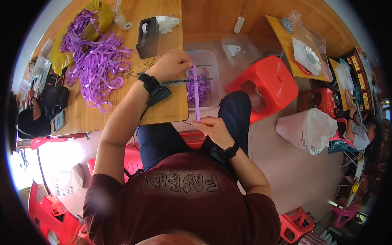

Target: Attaching purple plastic strips to thin rods using a tape dispenser.

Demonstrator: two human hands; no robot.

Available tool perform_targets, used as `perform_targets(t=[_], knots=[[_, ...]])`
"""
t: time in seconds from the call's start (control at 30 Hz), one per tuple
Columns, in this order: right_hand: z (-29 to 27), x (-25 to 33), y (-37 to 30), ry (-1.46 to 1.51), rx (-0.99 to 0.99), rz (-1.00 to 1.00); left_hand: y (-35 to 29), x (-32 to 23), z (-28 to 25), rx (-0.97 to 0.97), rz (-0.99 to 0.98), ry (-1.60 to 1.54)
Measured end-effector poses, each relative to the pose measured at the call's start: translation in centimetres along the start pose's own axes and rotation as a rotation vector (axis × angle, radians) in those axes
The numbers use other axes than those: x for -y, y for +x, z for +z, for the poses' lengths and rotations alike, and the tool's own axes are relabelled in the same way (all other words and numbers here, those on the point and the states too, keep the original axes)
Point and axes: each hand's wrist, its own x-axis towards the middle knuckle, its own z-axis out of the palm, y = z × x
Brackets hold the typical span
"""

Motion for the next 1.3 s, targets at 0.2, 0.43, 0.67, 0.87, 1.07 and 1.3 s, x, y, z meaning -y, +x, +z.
perform_targets(t=[0.2,0.43,0.67,0.87,1.07,1.3], knots=[[0.5,2.0,-1.5,0.132,0.026,0.043,0.1,-0.2,0.1,0.013,-0.023,-0.039],[0.2,4.5,-1.1,-0.448,0.042,-0.473,-0.1,-0.5,0.3,-0.014,0.002,0.068],[-0.4,3.3,-0.6,-0.757,0.0,-0.495,0.1,-0.6,0.2,0.024,-0.012,0.061],[0.0,3.6,-1.1,-0.479,-0.007,-0.367,-0.1,-0.5,0.1,0.021,-0.016,0.052],[-0.7,8.7,-0.7,-0.529,0.06,-0.442,0.0,-0.1,0.2,0.019,-0.001,0.037],[-2.4,17.2,6.7,-0.363,-0.084,-0.529,-0.1,0.7,0.2,0.015,0.088,0.03]])
